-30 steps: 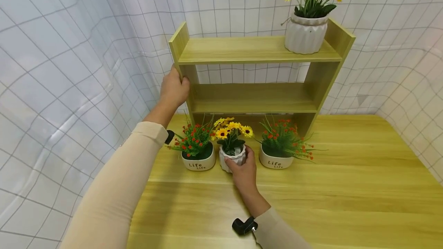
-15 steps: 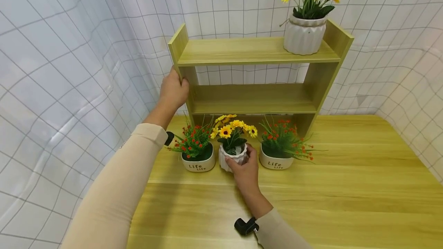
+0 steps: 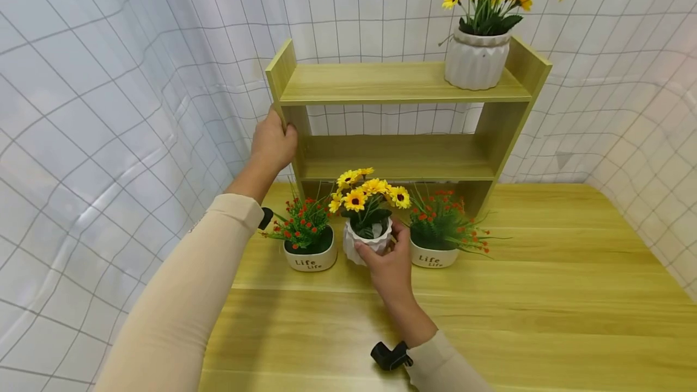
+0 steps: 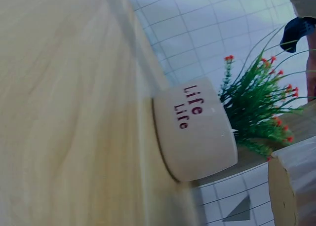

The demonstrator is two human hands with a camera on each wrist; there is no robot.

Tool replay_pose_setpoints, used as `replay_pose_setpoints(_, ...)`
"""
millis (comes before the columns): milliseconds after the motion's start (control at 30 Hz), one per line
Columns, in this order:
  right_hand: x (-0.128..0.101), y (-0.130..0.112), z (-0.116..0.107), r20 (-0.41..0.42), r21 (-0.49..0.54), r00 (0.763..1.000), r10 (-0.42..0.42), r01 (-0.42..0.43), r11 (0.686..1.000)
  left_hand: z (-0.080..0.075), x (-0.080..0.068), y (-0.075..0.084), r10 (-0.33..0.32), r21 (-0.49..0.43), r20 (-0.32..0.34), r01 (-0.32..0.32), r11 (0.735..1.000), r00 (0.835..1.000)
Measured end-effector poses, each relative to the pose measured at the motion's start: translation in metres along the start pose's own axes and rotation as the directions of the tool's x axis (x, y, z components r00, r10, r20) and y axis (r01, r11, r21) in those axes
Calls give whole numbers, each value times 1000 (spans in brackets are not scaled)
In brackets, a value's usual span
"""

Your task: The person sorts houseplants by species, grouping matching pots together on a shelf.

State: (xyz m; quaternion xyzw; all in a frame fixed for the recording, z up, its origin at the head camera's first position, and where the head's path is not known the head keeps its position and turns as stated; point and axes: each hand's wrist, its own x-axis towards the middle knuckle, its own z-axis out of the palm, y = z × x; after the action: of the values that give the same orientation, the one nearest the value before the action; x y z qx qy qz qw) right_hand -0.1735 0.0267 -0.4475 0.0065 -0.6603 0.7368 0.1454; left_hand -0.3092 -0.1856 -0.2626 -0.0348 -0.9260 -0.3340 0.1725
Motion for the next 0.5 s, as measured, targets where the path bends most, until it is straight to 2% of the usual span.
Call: replay_pose_setpoints(500,8,-51,-7,6,-39,992,-126,126,991,0,0,-1,-5,2,7,5,1000,1000)
